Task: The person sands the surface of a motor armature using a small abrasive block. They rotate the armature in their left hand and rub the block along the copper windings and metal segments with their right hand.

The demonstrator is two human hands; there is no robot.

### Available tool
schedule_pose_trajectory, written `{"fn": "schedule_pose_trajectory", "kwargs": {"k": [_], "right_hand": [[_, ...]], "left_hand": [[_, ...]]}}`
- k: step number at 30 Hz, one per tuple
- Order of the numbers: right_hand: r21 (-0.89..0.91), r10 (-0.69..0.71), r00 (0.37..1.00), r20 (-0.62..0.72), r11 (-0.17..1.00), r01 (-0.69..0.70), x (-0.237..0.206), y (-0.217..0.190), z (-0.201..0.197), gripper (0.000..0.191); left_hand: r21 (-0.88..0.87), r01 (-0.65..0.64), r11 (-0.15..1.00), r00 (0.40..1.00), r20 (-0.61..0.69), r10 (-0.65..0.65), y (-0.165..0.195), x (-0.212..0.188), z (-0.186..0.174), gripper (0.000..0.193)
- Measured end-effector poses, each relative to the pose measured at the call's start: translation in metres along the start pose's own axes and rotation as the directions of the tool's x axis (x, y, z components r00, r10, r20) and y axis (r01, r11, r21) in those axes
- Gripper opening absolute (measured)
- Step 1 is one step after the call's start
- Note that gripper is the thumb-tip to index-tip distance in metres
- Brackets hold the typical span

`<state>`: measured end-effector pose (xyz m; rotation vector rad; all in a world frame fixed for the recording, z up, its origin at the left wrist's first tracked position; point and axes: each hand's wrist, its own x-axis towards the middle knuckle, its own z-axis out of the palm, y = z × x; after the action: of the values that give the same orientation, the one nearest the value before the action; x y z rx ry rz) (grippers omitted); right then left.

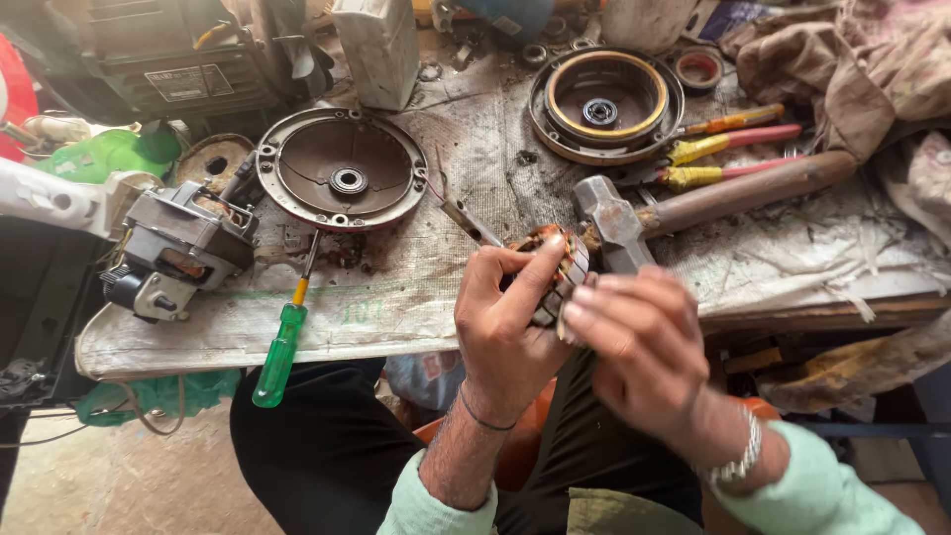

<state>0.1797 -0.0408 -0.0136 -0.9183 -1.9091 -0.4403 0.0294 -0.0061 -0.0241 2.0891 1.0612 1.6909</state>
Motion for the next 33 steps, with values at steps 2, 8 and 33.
{"fn": "schedule_pose_trajectory", "kwargs": {"k": [2, 8, 33], "right_hand": [[-0.05, 0.132, 0.991, -0.013, 0.99, -0.133, 0.002, -0.001, 0.0, 0.028], [-0.017, 0.051, 0.999, -0.02, 0.999, -0.051, -0.003, 0.005, 0.001, 0.029], [-0.032, 0.173, 0.984, -0.042, 0.984, -0.174, 0.001, 0.004, 0.004, 0.027]], "left_hand": [[0.017, -0.012, 1.0, 1.0, 0.002, 0.012, 0.0, 0.0, 0.0, 0.05], [0.033, -0.033, 0.999, 0.999, -0.002, 0.033, 0.0, 0.002, 0.0, 0.054], [0.003, -0.011, 1.0, 1.0, 0.001, 0.011, 0.0, 0.002, 0.002, 0.05]]}}
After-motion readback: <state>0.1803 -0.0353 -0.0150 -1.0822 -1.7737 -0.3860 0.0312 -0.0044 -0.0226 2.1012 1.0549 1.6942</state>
